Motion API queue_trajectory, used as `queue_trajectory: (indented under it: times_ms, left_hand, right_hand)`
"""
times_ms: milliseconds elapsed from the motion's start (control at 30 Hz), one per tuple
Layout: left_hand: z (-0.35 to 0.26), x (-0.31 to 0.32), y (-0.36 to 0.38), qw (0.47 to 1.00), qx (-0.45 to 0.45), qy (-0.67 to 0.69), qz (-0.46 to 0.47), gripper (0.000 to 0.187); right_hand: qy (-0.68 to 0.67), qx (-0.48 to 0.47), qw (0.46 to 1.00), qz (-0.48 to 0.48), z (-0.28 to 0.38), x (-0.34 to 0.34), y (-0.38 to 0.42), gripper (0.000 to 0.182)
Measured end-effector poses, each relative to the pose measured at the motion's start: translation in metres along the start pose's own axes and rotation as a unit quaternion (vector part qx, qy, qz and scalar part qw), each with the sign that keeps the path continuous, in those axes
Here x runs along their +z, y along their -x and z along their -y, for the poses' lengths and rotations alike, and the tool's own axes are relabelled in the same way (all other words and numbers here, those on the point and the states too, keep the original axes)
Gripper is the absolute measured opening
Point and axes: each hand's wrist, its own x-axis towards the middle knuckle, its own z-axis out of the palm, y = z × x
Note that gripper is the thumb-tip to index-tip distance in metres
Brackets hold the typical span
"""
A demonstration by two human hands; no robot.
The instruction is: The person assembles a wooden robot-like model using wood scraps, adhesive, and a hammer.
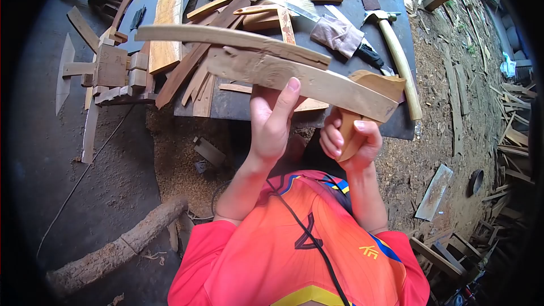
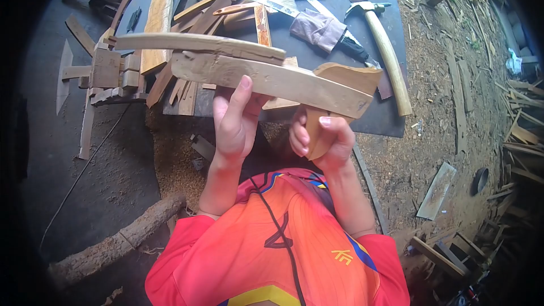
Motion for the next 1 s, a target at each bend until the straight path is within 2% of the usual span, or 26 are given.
queue_trajectory:
  times_ms: [233, 367, 433, 467, 567, 633, 700, 767, 833, 867, 900, 933, 967, 1000]
  left_hand:
    - [-0.007, 0.003, -0.005, 0.997, -0.032, -0.015, 0.075, 0.051]
    - [-0.017, -0.024, 0.003, 0.988, -0.048, -0.035, 0.140, 0.053]
    - [-0.028, -0.044, 0.013, 0.983, -0.050, -0.124, 0.125, 0.047]
    - [-0.035, -0.062, 0.020, 0.970, -0.102, -0.163, 0.149, 0.046]
    - [-0.043, -0.122, 0.049, 0.905, -0.274, -0.277, 0.172, 0.048]
    - [-0.024, -0.167, 0.080, 0.836, -0.333, -0.424, 0.098, 0.048]
    - [-0.006, -0.210, 0.115, 0.742, -0.313, -0.592, 0.032, 0.053]
    - [0.034, -0.274, 0.164, 0.697, -0.282, -0.654, -0.086, 0.054]
    - [0.087, -0.372, 0.231, 0.704, -0.329, -0.610, -0.155, 0.066]
    - [0.094, -0.404, 0.250, 0.711, -0.479, -0.502, -0.116, 0.081]
    - [0.078, -0.364, 0.251, 0.658, -0.643, -0.320, -0.226, 0.090]
    - [0.087, -0.384, 0.271, 0.666, -0.699, -0.202, -0.163, 0.089]
    - [0.101, -0.398, 0.292, 0.707, -0.699, -0.023, -0.111, 0.082]
    - [0.106, -0.385, 0.300, 0.729, -0.676, 0.004, -0.105, 0.078]
  right_hand:
    - [-0.026, -0.050, 0.998, -0.003, 0.004, -0.008, 0.007, 0.043]
    - [-0.015, -0.099, 0.995, -0.012, 0.007, -0.010, 0.013, 0.042]
    - [0.020, -0.130, 0.991, -0.026, 0.018, -0.009, 0.015, 0.042]
    - [0.049, -0.148, 0.987, -0.031, 0.024, -0.012, 0.016, 0.045]
    - [0.108, -0.205, 0.970, -0.076, 0.039, -0.021, 0.019, 0.047]
    - [0.150, -0.219, 0.959, -0.099, 0.045, -0.023, 0.019, 0.048]
    - [0.174, -0.231, 0.950, -0.118, 0.047, -0.024, 0.019, 0.049]
    - [0.180, -0.237, 0.946, -0.130, 0.049, -0.024, 0.019, 0.049]
    - [0.171, -0.237, 0.949, -0.119, 0.049, -0.026, 0.019, 0.049]
    - [0.166, -0.238, 0.950, -0.113, 0.049, -0.027, 0.019, 0.049]
    - [0.164, -0.237, 0.951, -0.110, 0.049, -0.027, 0.018, 0.049]
    - [0.162, -0.236, 0.952, -0.107, 0.050, -0.027, 0.017, 0.050]
    - [0.161, -0.237, 0.952, -0.106, 0.051, -0.027, 0.017, 0.050]
    - [0.171, -0.238, 0.950, -0.107, 0.052, -0.026, 0.017, 0.050]
